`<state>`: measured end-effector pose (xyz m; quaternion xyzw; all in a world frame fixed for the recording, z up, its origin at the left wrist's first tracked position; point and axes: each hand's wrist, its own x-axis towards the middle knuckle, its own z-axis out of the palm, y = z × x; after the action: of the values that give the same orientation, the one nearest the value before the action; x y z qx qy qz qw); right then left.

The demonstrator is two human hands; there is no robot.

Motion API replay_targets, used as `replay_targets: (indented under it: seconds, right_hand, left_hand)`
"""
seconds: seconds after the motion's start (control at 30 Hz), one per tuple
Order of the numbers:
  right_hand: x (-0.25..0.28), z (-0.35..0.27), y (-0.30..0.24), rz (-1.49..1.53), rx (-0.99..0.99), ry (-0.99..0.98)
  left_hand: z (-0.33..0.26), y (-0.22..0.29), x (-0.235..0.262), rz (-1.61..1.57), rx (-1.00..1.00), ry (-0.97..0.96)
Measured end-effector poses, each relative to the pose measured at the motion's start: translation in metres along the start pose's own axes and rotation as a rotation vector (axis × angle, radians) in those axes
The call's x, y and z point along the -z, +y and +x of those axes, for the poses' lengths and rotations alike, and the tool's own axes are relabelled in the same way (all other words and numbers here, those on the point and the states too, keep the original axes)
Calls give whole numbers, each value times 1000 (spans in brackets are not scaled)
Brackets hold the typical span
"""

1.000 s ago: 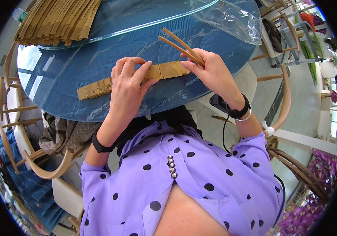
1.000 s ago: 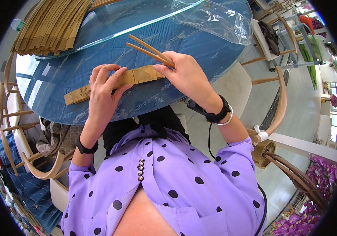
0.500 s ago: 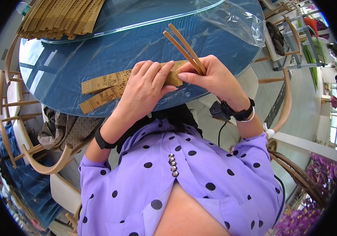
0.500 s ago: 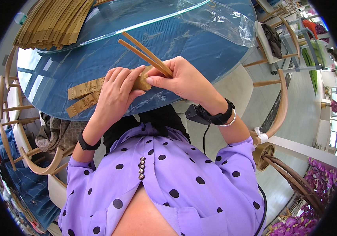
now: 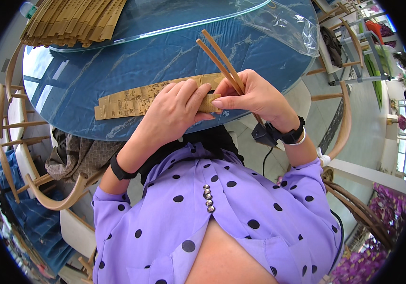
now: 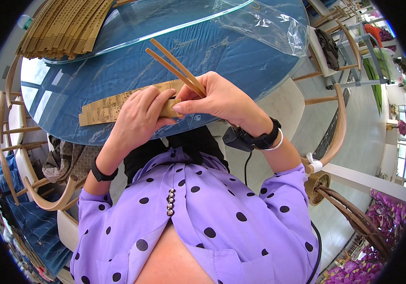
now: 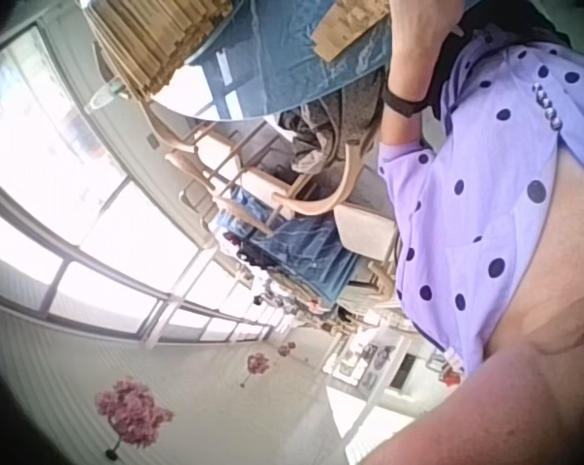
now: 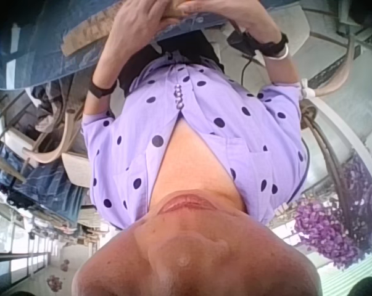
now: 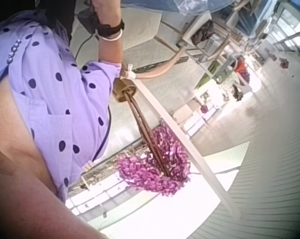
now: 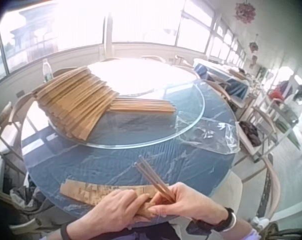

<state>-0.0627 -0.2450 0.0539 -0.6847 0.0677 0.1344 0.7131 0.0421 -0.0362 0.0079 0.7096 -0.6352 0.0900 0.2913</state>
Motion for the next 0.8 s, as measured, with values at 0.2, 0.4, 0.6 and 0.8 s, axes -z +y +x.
replay_targets:
  seconds: [0.2,0.4,0.6,0.8]
  right_hand:
    - [-7,2,8,-39,6,38]
    - [-12,3,6,-69,39,89]
    - [-10,1,9,-231,7,120]
    - [-18,-4,1,-335,90,220]
  left_hand:
    - [0,0,-1,45,-25,-21]
    - [-2,1,-3,45,-19,-13]
    - [-2,2,-2,57,-43,-90]
    - [-1,-3,-4,21,-45,63]
